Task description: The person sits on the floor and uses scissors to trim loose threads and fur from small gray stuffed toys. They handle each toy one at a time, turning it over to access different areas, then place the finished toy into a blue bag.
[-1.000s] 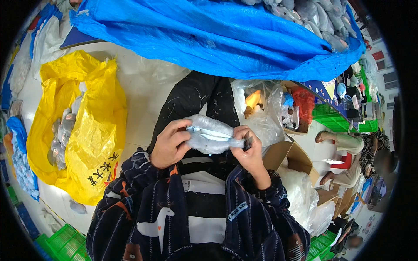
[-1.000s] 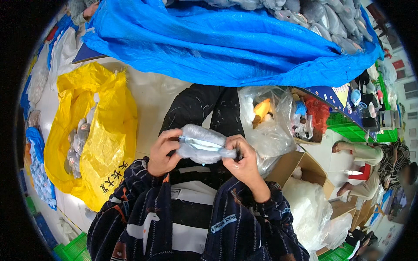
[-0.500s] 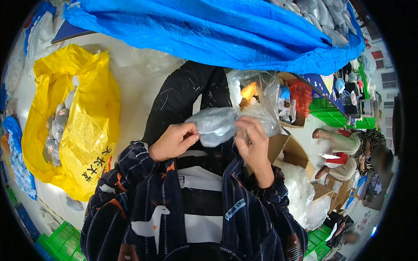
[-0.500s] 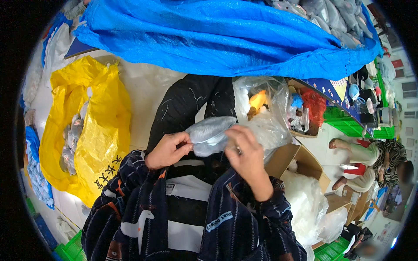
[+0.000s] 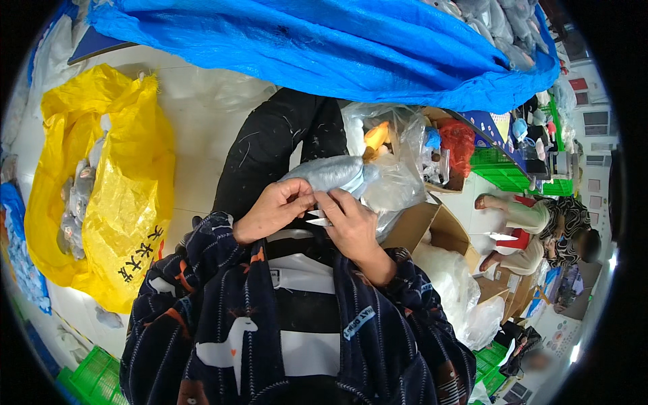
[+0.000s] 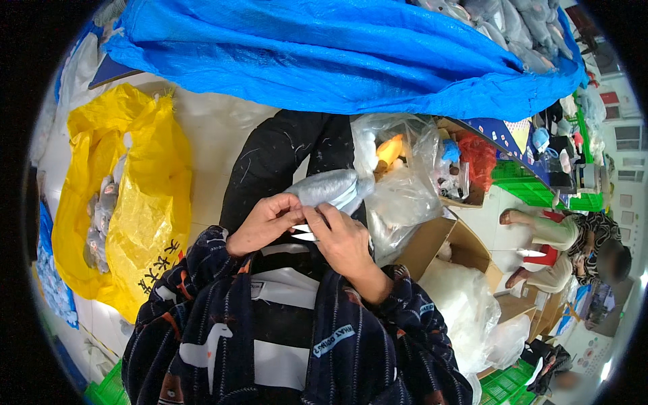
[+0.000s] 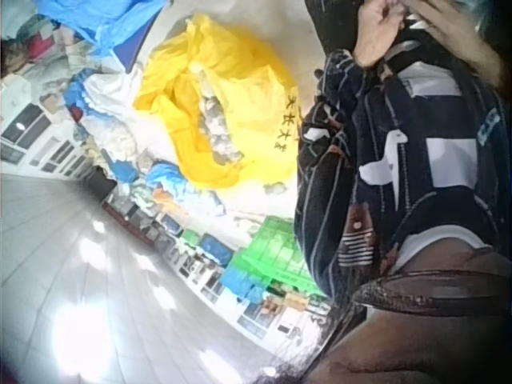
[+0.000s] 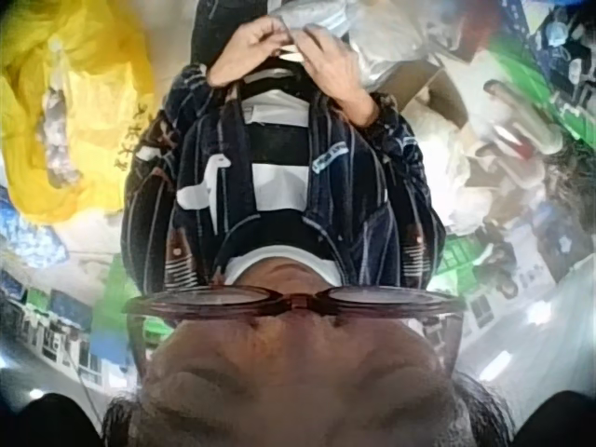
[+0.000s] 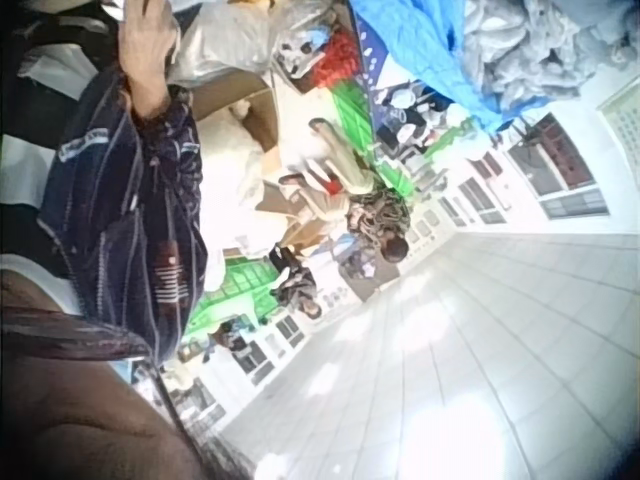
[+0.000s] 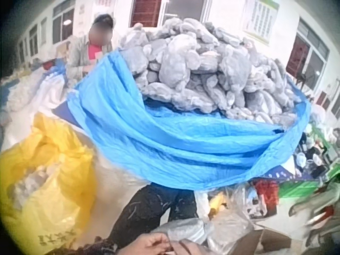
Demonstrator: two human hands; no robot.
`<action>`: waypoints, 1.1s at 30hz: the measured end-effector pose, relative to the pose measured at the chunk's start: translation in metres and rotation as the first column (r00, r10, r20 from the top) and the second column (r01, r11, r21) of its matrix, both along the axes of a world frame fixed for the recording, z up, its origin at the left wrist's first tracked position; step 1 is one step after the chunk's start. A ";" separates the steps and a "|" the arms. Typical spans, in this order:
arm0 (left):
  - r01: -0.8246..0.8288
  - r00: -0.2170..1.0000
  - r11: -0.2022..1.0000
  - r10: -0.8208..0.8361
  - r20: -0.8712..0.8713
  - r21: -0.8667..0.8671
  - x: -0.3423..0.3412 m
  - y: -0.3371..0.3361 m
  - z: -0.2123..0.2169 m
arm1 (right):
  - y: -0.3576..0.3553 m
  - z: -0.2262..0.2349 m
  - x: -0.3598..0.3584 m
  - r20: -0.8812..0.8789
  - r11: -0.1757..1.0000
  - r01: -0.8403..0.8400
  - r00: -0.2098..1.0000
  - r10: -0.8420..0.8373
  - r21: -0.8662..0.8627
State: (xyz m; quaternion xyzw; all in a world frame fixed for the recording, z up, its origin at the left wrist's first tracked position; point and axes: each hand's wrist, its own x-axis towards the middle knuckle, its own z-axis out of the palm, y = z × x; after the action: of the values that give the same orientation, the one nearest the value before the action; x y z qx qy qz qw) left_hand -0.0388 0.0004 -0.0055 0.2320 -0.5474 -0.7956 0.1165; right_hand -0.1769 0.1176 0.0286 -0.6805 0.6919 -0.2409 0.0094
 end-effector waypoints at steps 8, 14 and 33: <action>0.004 0.999 0.994 -0.008 -0.032 -0.109 -0.009 -0.006 -0.006 | -0.006 -0.014 -0.013 -0.029 0.995 0.020 0.999 -0.023 -0.093; -0.009 1.000 0.867 0.013 0.006 -0.497 -0.016 -0.007 -0.005 | -0.009 -0.027 -0.014 0.197 0.962 0.165 0.973 -0.121 -0.219; -0.009 0.999 0.373 0.049 0.010 -0.928 -0.057 0.007 -0.025 | 0.006 -0.036 -0.025 0.517 0.912 0.410 0.784 -0.345 -0.014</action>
State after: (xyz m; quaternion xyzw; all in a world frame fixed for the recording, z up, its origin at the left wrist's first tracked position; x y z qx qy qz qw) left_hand -0.0958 0.0076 -0.0305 0.1509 -0.8967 -0.3464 0.2306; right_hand -0.2020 0.1234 -0.0077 -0.4404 0.7707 -0.4500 0.0982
